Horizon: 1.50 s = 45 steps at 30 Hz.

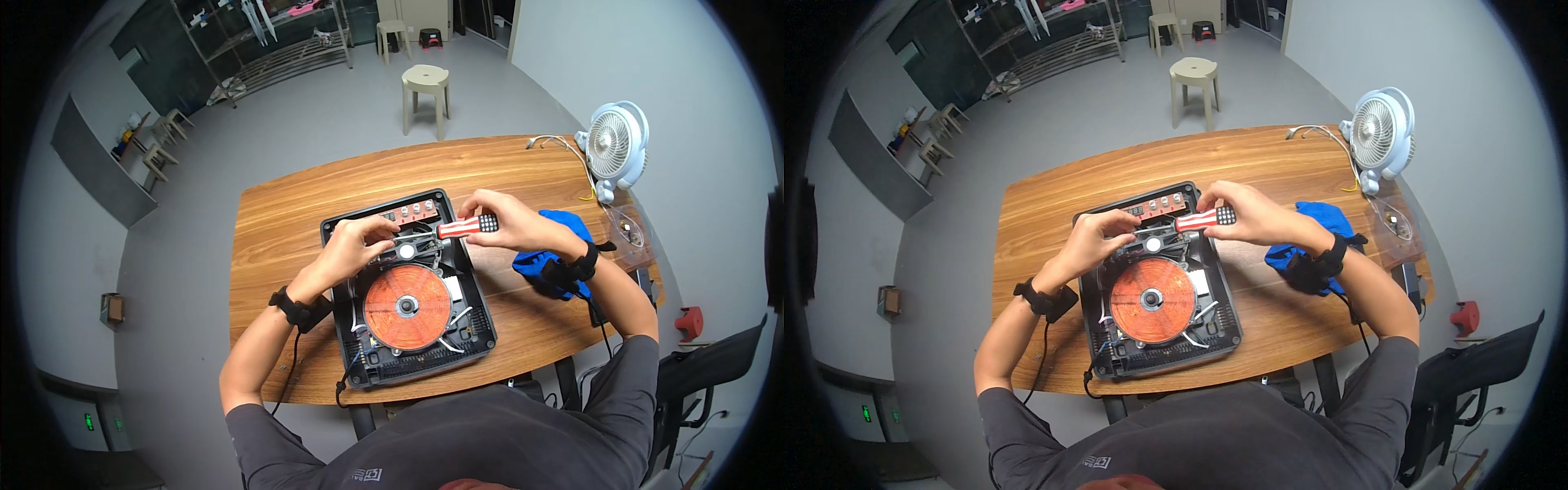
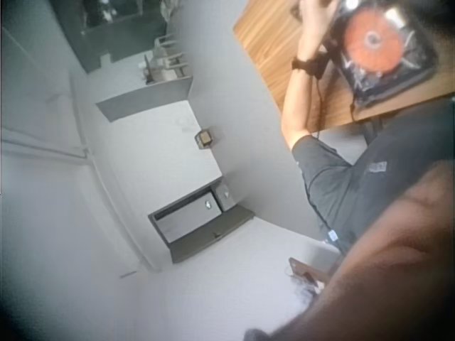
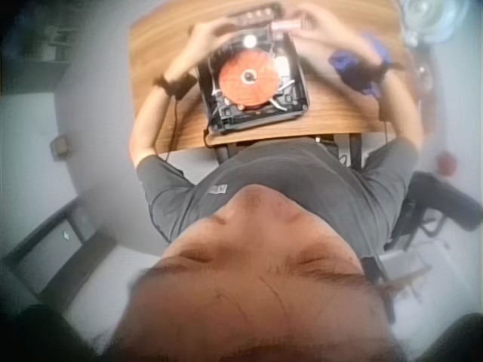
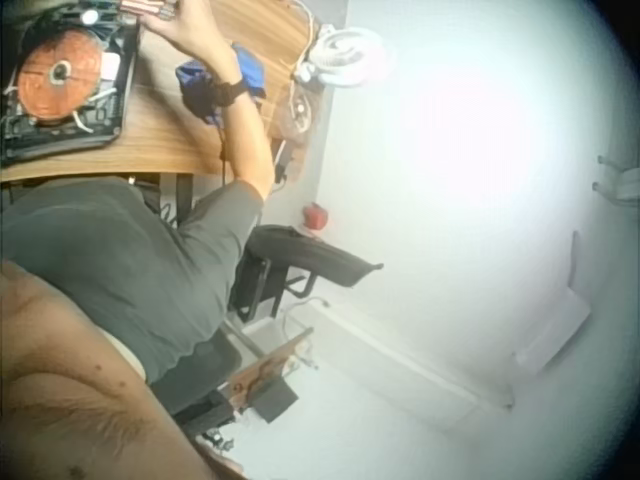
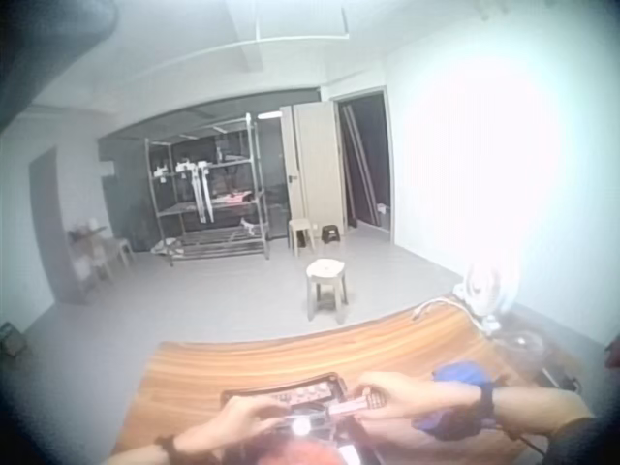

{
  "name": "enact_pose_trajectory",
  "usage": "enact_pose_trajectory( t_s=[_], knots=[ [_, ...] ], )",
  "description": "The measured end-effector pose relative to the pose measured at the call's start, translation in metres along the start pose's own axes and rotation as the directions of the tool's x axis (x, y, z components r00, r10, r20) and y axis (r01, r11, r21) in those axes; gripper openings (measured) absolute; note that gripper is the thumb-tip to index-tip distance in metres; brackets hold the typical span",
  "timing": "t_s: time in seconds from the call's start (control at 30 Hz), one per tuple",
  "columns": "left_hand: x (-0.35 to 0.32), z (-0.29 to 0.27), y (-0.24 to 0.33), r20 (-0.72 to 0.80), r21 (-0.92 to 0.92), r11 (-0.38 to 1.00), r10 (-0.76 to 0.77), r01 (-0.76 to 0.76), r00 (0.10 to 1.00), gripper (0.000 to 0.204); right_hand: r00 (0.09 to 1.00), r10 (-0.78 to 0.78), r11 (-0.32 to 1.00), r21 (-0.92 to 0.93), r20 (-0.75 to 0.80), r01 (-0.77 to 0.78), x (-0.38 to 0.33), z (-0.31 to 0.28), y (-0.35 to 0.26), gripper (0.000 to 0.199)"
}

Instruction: The person assembles an electronic device on a wooden table. They connect internal wires, use a screwdriver to secure a circuit board, and then close the device's casing.

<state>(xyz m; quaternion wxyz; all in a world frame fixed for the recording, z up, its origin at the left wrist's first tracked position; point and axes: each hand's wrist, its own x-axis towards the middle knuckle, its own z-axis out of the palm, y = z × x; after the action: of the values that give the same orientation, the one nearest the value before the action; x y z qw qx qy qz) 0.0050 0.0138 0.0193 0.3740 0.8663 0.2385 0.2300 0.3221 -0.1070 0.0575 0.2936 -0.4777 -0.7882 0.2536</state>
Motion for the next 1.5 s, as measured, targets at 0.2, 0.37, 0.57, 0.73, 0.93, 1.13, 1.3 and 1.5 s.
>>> enact_pose_trajectory(
  t_s=[0.2, 0.37, 0.57, 0.73, 0.93, 1.13, 1.3, 1.5],
  knots=[
    [0.008, 0.001, 0.004, 0.089, 0.084, 0.995, 0.037, -0.045, 0.995, 0.047, 0.991, 0.039, 0.998, -0.036, -0.128, -0.044, 0.001, -0.028, -0.021, 0.031],
    [0.015, -0.01, -0.001, 0.065, 0.379, 0.923, 0.043, -0.064, 0.997, 0.049, 0.989, -0.002, 0.969, -0.245, -0.149, -0.035, 0.008, -0.057, -0.022, 0.034],
    [0.019, -0.004, -0.022, 0.216, 0.605, 0.782, 0.021, -0.15, 0.976, 0.046, 0.994, -0.092, 0.917, -0.394, -0.053, 0.063, 0.028, -0.061, -0.021, 0.037],
    [0.023, -0.003, -0.028, 0.264, 0.623, 0.768, -0.028, -0.148, 0.964, 0.044, 0.996, -0.084, 0.91, -0.405, 0.035, 0.091, 0.048, -0.058, -0.023, 0.034],
    [0.029, -0.003, -0.029, 0.295, 0.616, 0.775, -0.062, -0.14, 0.954, 0.043, 0.993, -0.033, 0.905, -0.419, 0.109, 0.076, 0.063, -0.057, -0.026, 0.032],
    [0.029, -0.002, -0.032, 0.298, 0.631, 0.759, -0.047, -0.16, 0.953, 0.042, 0.99, -0.006, 0.898, -0.435, 0.139, 0.066, 0.072, -0.056, -0.035, 0.03],
    [0.027, -0.001, -0.025, 0.292, 0.643, 0.75, -0.052, -0.155, 0.955, 0.043, 0.988, 0.022, 0.901, -0.431, 0.152, 0.046, 0.075, -0.055, -0.033, 0.03],
    [0.025, 0.001, -0.036, 0.278, 0.648, 0.737, 0.005, -0.191, 0.961, 0.04, 0.987, 0.029, 0.894, -0.446, 0.159, 0.046, 0.076, -0.053, -0.035, 0.03]
  ],
)
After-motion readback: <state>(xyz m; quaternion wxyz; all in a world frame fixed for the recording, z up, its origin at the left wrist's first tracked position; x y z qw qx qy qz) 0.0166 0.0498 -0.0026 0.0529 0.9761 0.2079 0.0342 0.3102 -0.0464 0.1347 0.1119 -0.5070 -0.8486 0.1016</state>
